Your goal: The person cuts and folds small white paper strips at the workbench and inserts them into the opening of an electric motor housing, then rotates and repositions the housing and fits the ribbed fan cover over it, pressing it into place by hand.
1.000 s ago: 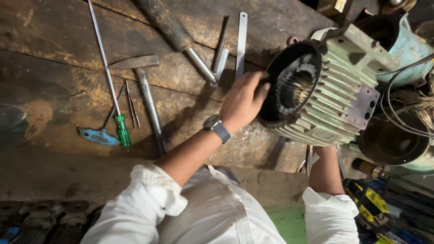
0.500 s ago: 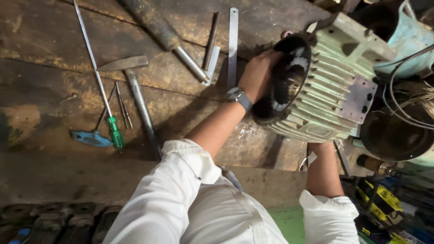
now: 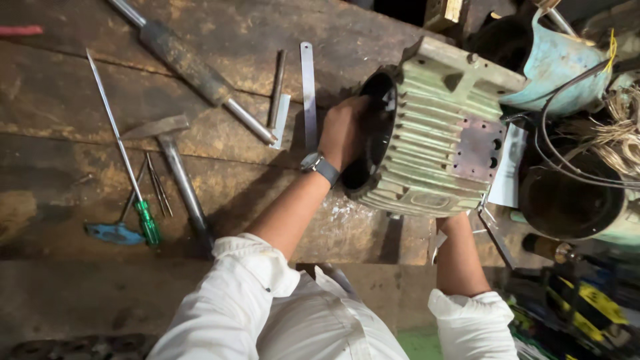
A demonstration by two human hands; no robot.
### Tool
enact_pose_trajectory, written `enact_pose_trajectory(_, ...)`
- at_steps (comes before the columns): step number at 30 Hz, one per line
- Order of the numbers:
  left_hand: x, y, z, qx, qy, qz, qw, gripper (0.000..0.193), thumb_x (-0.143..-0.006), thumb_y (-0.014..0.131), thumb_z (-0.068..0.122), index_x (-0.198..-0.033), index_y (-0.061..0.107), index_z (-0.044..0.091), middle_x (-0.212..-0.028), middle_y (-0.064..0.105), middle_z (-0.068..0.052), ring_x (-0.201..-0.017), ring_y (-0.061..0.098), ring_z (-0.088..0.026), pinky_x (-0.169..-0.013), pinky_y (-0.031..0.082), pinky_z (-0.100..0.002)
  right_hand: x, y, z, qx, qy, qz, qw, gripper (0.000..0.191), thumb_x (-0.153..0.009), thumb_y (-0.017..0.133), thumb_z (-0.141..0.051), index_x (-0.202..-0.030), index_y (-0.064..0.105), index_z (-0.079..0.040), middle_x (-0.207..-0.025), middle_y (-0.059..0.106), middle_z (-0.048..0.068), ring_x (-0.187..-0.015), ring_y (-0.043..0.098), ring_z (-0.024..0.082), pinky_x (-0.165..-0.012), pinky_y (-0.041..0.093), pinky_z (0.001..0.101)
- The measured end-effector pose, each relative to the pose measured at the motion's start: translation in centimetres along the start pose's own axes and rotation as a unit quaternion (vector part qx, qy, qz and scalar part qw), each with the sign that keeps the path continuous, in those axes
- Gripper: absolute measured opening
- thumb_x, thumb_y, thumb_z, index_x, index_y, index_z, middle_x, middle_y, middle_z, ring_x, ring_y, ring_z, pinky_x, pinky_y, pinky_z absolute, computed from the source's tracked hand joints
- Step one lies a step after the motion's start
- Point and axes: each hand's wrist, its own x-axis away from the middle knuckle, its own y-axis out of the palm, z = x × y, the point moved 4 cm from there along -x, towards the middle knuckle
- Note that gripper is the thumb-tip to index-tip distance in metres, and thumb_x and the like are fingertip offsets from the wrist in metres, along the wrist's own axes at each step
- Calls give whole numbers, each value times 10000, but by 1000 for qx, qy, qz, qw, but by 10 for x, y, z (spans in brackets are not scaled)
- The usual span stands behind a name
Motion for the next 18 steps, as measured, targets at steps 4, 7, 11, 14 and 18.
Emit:
enact_pose_trajectory(4,3,10,13,-1,-5,52,999,191,-907,705,193,-1050,749,74,-1049,750,-175,-1012,713,-373,-874,569,-425,-7,-8,9,-34,36,50,998,389,-1035,526,-292,-1363,605,-96,-1284,667,72,-1120,655,231,-971,534,412)
enact_pose_trajectory(7,3,23,11,5,-88,51,995,239,-879,739,201,-1069,759,58,-1054,754,-187,-994,729,-342,-839,567,-402,-8,-14,9,-5,32,69,997,395,-1030,520,-289,-1368,603,-101,-1271,672,56,-1104,654,212,-943,534,398)
enact_pose_trajectory(11,-6,45,6,209,-259,5,943,277,-899,713,162,-1090,757,-34,-1022,787,-134,-897,717,-242,-809,578,-378,-5,-16,3,-9,12,41,999,393,-1030,525,-283,-1366,608,-99,-1263,678,53,-1095,656,204,-935,537,391)
enact_pose_trajectory(14,-6,57,10,321,-380,-7,867,271,-906,670,145,-1078,738,-54,-979,762,-117,-807,706,-237,-730,577,-380,-4,-9,-8,-25,5,7,1000,391,-1030,528,-279,-1365,612,-97,-1256,683,51,-1088,658,198,-929,540,385)
enact_pose_trajectory(18,-4,62,25,370,-388,-38,843,251,-933,659,162,-1059,737,-40,-960,753,-121,-785,701,-230,-700,561,-383,-6,3,-25,-35,-6,-32,999,388,-1029,533,-274,-1364,617,-95,-1247,690,48,-1079,661,190,-921,544,377)
